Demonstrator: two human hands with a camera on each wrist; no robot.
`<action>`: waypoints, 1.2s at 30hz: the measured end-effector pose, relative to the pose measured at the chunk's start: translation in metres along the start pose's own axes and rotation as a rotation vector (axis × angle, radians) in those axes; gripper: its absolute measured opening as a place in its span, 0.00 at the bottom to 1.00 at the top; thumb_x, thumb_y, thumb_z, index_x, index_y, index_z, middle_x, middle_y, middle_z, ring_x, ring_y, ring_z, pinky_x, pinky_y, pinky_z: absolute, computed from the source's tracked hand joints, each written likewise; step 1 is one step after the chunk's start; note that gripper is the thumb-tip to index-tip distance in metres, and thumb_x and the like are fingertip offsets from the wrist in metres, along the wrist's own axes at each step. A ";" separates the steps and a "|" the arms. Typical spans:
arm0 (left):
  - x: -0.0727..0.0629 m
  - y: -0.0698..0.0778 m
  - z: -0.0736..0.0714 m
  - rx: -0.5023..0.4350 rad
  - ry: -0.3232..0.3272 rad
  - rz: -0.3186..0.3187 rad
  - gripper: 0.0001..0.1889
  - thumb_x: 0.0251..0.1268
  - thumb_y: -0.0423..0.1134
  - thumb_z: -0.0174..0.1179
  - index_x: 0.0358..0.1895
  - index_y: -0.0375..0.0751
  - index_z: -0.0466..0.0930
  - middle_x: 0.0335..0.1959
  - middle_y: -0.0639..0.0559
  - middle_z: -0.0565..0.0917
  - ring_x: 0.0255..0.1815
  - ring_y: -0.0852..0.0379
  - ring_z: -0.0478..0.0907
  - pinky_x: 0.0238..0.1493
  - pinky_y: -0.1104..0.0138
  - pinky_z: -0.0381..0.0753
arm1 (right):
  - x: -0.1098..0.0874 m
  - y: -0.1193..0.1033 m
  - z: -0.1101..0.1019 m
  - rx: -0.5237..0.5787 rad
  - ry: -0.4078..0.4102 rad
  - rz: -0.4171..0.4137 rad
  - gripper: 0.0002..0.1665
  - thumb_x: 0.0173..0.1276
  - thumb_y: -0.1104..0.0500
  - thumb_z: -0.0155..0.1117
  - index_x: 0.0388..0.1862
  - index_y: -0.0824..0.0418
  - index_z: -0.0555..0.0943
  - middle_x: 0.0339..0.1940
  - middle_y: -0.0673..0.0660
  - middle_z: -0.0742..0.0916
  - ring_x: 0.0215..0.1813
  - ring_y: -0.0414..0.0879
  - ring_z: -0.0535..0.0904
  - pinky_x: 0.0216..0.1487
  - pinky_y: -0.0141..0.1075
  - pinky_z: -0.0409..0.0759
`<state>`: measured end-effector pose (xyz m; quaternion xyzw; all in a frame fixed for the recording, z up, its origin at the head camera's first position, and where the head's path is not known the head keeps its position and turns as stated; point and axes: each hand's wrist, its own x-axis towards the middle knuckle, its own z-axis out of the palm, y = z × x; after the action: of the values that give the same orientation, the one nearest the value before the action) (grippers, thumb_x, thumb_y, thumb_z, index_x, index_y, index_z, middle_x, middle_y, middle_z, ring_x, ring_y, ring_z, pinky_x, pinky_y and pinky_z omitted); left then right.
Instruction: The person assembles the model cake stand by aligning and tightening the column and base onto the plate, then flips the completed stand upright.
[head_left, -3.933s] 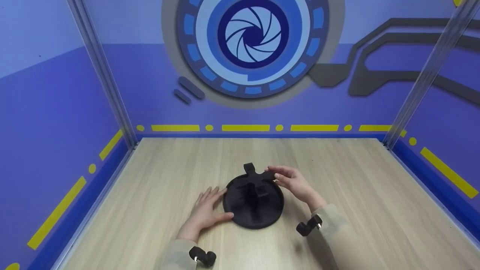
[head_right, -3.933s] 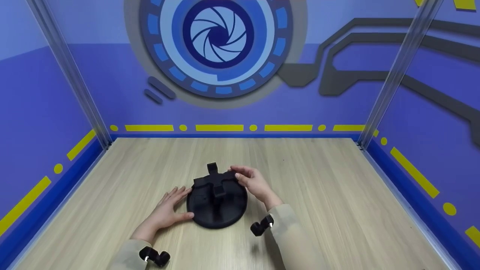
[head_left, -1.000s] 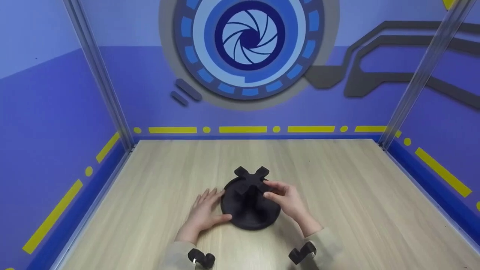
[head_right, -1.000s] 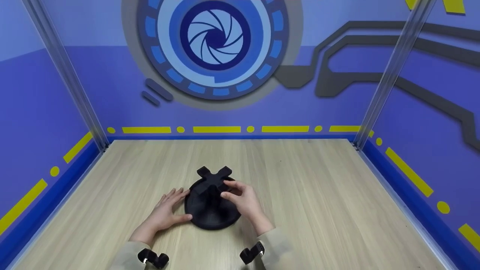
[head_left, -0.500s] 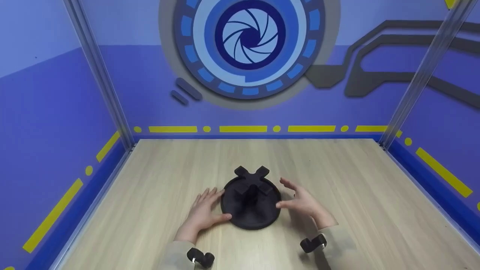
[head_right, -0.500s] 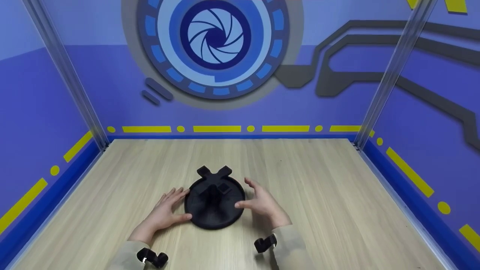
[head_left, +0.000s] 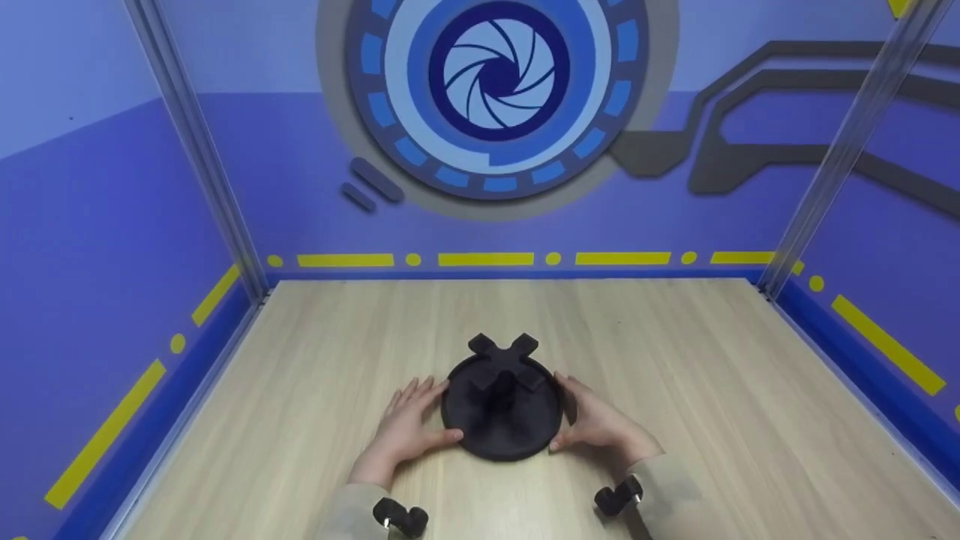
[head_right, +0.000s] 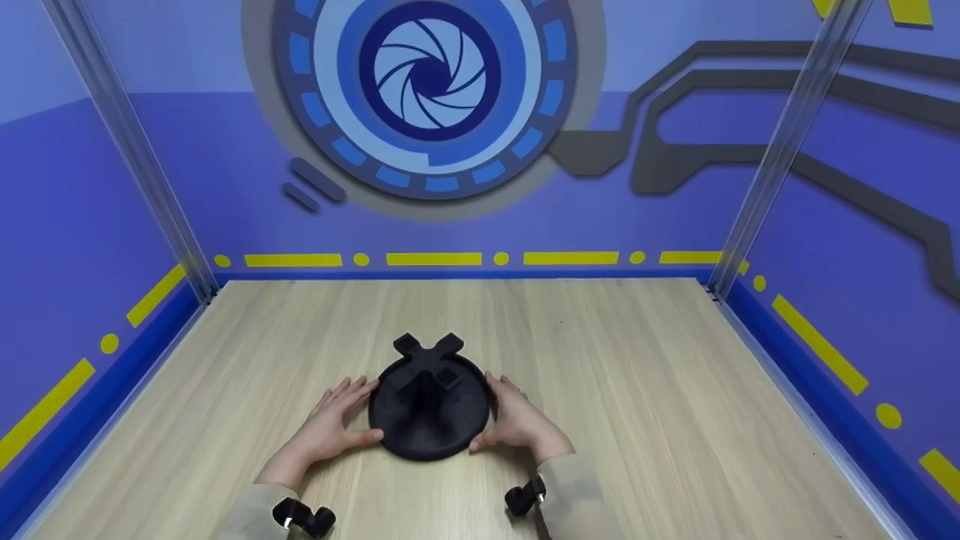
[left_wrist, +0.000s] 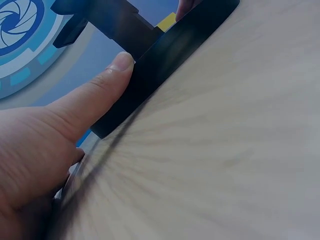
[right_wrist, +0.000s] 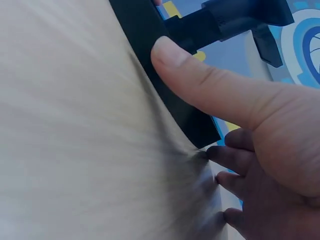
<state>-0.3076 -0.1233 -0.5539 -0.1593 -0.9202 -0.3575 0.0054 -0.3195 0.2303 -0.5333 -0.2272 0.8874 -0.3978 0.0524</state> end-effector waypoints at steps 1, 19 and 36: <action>0.000 0.000 0.000 0.000 0.001 0.004 0.51 0.51 0.64 0.75 0.78 0.46 0.67 0.81 0.34 0.62 0.84 0.31 0.49 0.86 0.39 0.40 | 0.000 0.000 0.001 0.001 0.002 -0.005 0.72 0.41 0.60 0.90 0.78 0.79 0.55 0.77 0.82 0.63 0.80 0.80 0.51 0.81 0.69 0.50; -0.004 0.004 0.003 0.030 0.024 -0.043 0.58 0.38 0.61 0.82 0.78 0.48 0.66 0.80 0.31 0.61 0.81 0.20 0.46 0.81 0.31 0.45 | 0.001 0.000 0.004 -0.075 0.042 0.021 0.70 0.40 0.57 0.90 0.79 0.73 0.60 0.77 0.80 0.66 0.79 0.76 0.58 0.80 0.68 0.58; -0.001 0.005 0.002 -0.056 0.012 0.024 0.59 0.40 0.52 0.83 0.78 0.36 0.63 0.78 0.29 0.64 0.82 0.30 0.54 0.83 0.34 0.29 | 0.005 0.002 0.007 -0.009 0.055 0.025 0.71 0.38 0.58 0.90 0.79 0.73 0.60 0.77 0.75 0.68 0.80 0.69 0.63 0.81 0.62 0.59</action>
<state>-0.3051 -0.1190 -0.5519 -0.1684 -0.9079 -0.3838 0.0106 -0.3229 0.2240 -0.5389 -0.2052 0.8930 -0.3992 0.0319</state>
